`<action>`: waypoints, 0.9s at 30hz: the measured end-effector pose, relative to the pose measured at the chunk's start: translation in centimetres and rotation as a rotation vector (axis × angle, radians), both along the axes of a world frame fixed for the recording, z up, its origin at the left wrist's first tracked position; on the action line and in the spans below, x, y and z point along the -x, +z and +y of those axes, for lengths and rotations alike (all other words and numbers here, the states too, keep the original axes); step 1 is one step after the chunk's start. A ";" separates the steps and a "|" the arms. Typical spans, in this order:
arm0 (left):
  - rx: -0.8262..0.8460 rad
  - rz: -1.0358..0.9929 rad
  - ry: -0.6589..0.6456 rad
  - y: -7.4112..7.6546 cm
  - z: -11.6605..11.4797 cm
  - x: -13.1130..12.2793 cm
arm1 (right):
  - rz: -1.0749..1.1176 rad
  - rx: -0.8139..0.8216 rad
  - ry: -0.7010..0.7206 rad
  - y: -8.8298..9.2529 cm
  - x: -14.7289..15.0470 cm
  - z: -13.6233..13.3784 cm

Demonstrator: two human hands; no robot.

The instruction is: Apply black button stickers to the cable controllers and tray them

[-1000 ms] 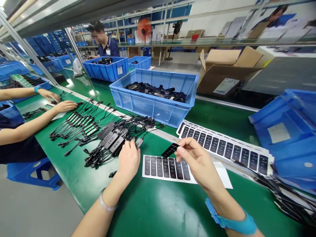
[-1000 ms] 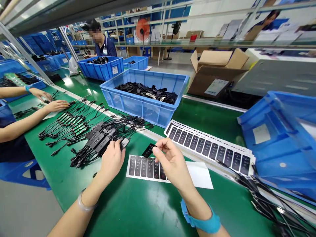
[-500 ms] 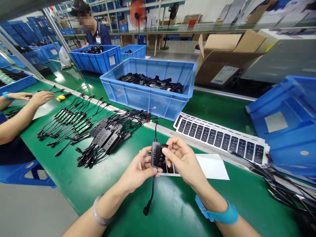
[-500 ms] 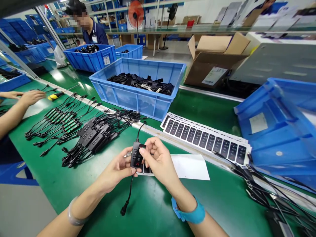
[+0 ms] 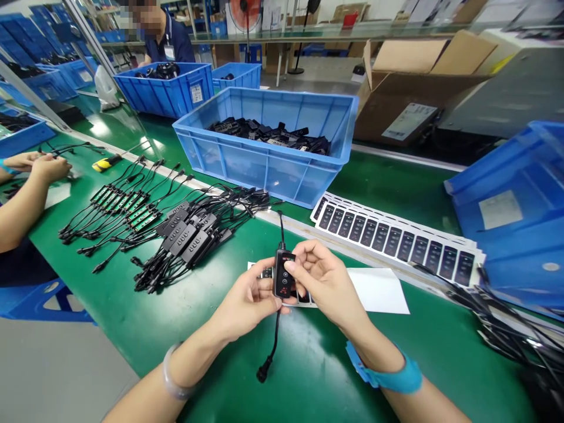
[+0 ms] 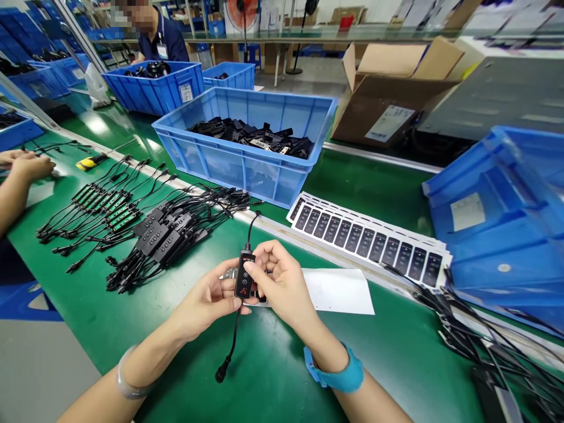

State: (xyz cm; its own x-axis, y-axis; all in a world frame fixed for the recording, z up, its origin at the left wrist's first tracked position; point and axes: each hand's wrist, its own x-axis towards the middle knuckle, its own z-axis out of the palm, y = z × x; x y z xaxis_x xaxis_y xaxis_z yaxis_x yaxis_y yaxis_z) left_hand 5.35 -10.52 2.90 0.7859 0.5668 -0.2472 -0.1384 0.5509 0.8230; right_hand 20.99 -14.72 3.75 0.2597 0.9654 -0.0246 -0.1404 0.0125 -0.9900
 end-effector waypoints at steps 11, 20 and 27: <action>0.010 0.009 -0.001 0.3 0.0 -0.1 | -0.013 -0.007 -0.003 0.1 0.1 0.0; 0.009 0.014 0.002 0.2 0.0 0.1 | 0.001 -0.003 -0.002 0.0 0.1 0.0; 0.011 0.014 0.003 0.2 -0.1 0.0 | 0.008 0.011 -0.001 0.1 0.1 0.0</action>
